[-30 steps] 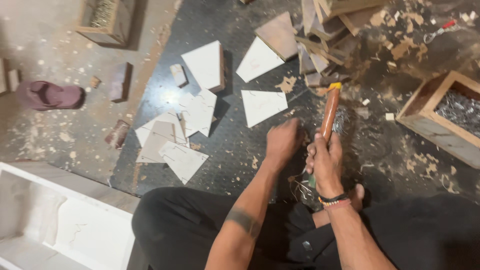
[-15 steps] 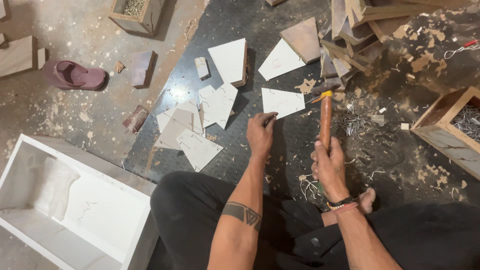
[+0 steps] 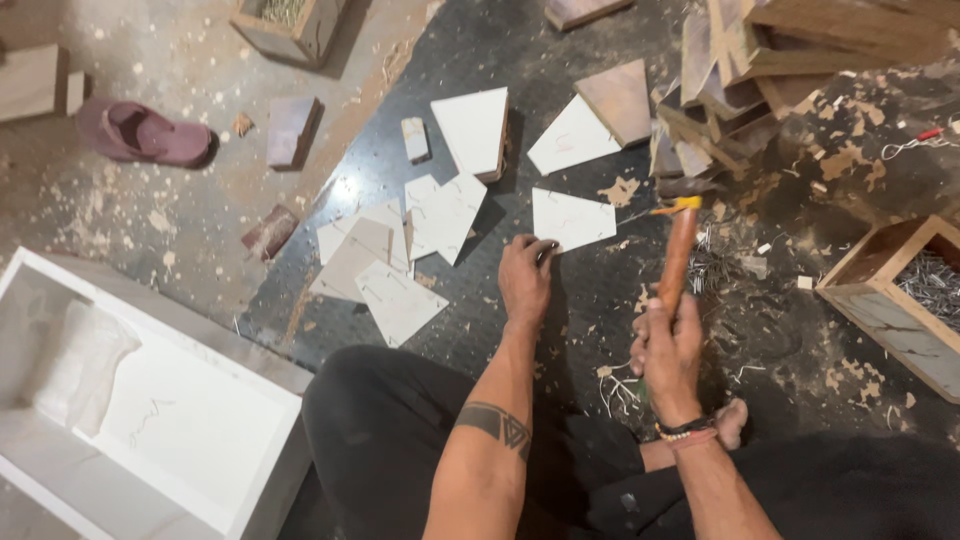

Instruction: The person sits cross-legged on the floor and hammers nails into small white board pieces one at a time, picking each piece from a pile, driving nails into it, and setting it back on the pile of finished pieces.

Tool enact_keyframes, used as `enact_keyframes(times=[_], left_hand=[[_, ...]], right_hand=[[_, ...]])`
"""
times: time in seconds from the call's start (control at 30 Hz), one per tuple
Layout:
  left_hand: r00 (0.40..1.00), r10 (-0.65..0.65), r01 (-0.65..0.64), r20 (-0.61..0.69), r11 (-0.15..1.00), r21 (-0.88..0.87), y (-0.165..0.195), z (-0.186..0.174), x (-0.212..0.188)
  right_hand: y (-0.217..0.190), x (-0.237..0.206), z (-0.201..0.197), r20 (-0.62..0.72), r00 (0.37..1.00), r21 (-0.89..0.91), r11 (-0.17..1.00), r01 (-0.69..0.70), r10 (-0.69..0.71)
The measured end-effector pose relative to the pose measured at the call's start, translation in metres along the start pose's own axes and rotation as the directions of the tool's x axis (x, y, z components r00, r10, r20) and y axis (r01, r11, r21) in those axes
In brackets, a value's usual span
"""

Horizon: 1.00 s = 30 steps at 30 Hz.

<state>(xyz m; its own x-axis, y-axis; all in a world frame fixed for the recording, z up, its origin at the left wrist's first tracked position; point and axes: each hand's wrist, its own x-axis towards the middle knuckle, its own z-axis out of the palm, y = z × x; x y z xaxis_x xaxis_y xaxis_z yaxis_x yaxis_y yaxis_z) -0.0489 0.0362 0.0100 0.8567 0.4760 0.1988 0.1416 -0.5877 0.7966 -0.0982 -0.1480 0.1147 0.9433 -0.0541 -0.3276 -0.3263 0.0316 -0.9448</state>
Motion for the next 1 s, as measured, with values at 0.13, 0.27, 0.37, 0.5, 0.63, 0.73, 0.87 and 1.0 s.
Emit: enact_keyframes(times=[0.13,0.27,0.37,0.5,0.63,0.73,0.87,1.0], left_hand=[[0.999,-0.034,0.033,0.02,0.999,0.033,0.003,-0.002,0.0],[1.0,-0.019,0.018,0.015,0.999,0.046,0.005,-0.004,0.002],[1.0,-0.026,0.025,0.015,0.999,0.038,0.004,-0.003,0.002],[0.999,-0.036,0.036,0.013,0.999,0.022,-0.002,0.002,0.001],[1.0,0.001,0.0,-0.025,1.0,0.024,-0.008,0.004,0.001],[1.0,-0.024,0.024,-0.002,1.0,0.003,-0.007,0.003,-0.002],[0.999,-0.041,0.041,0.012,0.999,0.022,-0.003,0.002,-0.002],[0.998,-0.064,0.064,0.005,0.998,-0.007,0.0,0.0,0.001]], right_hand=[[0.006,0.001,-0.005,0.005,0.999,-0.084,0.996,-0.031,0.032],[0.018,-0.001,0.001,0.064,0.996,-0.282,0.958,-0.049,0.069],[0.024,-0.008,0.006,0.12,0.992,-0.547,0.837,0.027,0.046],[0.019,-0.019,0.01,0.117,0.993,-0.666,0.742,0.08,-0.002],[0.008,-0.026,0.011,0.161,0.967,-0.529,0.809,0.255,-0.199],[0.005,-0.028,0.012,0.144,0.988,-0.643,0.754,0.132,-0.05],[0.006,-0.019,0.014,0.106,0.984,-0.741,0.671,-0.017,0.143],[0.011,-0.02,0.011,0.138,0.99,-0.553,0.827,0.102,-0.03]])
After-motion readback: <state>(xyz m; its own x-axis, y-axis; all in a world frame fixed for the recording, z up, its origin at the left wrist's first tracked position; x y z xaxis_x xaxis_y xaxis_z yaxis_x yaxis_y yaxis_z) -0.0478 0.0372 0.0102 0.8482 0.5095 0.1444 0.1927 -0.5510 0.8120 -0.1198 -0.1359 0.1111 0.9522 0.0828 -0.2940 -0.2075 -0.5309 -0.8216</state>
